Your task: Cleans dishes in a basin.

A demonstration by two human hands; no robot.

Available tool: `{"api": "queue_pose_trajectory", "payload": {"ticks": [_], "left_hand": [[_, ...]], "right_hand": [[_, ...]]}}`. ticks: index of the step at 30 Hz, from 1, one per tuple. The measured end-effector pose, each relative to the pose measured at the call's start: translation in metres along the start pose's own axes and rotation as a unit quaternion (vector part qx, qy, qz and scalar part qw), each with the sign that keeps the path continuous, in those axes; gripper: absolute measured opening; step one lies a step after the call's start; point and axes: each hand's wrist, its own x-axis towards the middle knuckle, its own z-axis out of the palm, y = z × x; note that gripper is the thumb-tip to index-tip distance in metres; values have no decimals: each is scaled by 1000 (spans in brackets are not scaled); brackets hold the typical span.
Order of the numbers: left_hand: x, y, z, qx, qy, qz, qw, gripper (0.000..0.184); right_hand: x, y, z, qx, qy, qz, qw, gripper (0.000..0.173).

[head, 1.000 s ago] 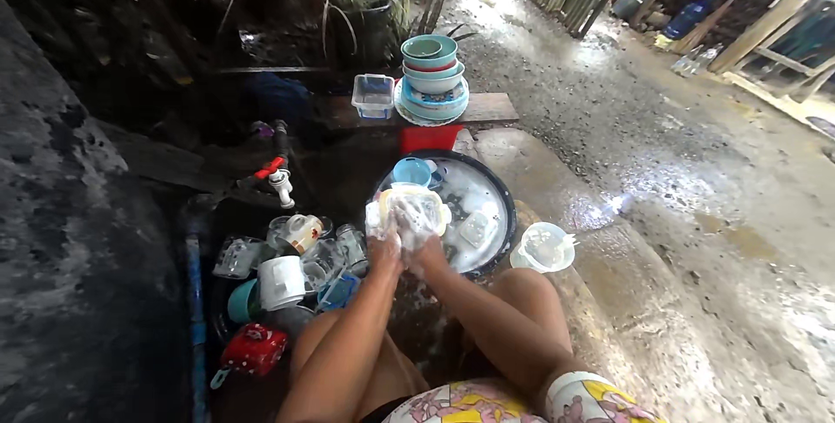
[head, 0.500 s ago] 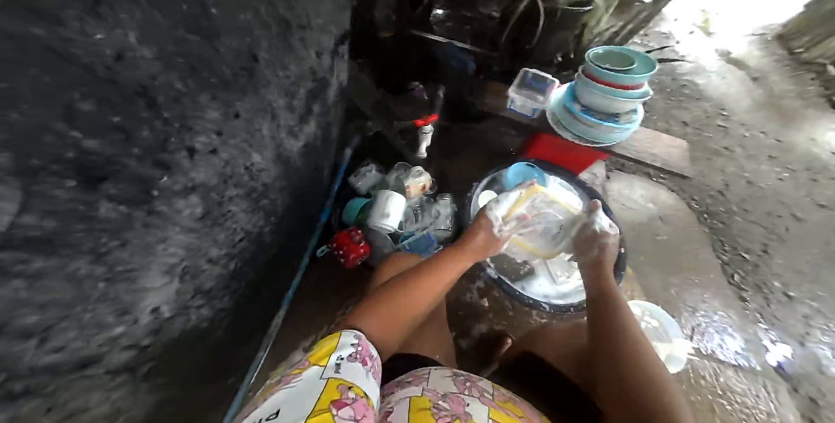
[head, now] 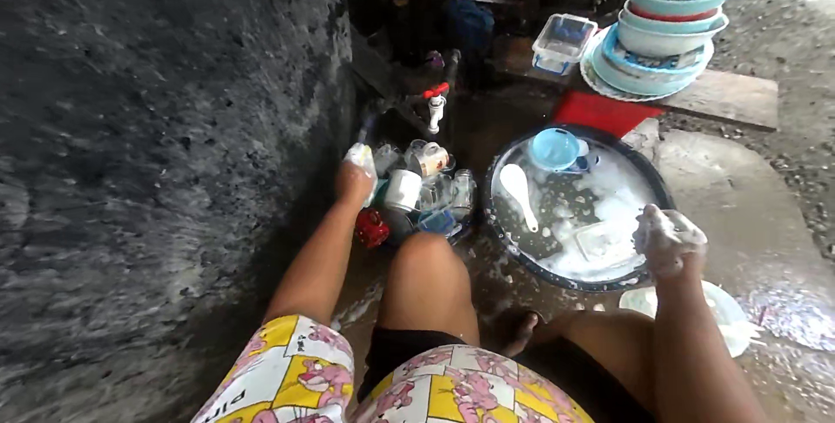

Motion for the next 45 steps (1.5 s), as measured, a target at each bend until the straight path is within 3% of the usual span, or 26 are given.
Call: {"api": "queue_pose_trajectory", "payload": {"ticks": [10, 16, 20, 26, 29, 31, 33, 36, 38, 40, 42, 45], "left_hand": [[45, -8, 30, -4, -28, -35, 999, 51], [58, -17, 57, 85, -144, 3, 986, 43], [67, -19, 70, 49, -207, 25, 977, 53], [85, -17, 67, -97, -90, -21, 991, 69], [84, -2, 58, -40, 35, 92, 994, 68], [75, 29, 57, -15, 86, 212, 973, 65], [59, 71, 63, -1, 84, 342, 936, 63], [29, 137, 95, 55, -32, 480, 875, 59], [16, 171, 137, 118, -139, 550, 815, 54], [1, 197, 185, 173, -236, 585, 756, 50], [-18, 218, 233, 229, -316, 581, 714, 49], [-44, 242, 293, 273, -422, 529, 684, 42]], "right_hand": [[5, 3, 1, 8, 12, 26, 1000, 34], [13, 11, 6, 16, 10, 40, 999, 33], [16, 14, 8, 11, -7, 18, 1000, 37], [16, 6, 3, 91, 16, 21, 996, 35], [21, 4, -11, 234, 86, 39, 968, 37], [24, 4, -34, 350, 152, 50, 923, 29], [19, 15, -64, 412, 184, 59, 890, 16], [-16, 60, -108, 297, 82, 78, 948, 28], [-51, 98, -123, 189, -33, 151, 970, 33], [-88, 130, -123, 35, -180, 231, 955, 32], [-115, 164, -107, -106, -273, 314, 903, 31], [-144, 194, -82, -175, -308, 413, 839, 37]]}}
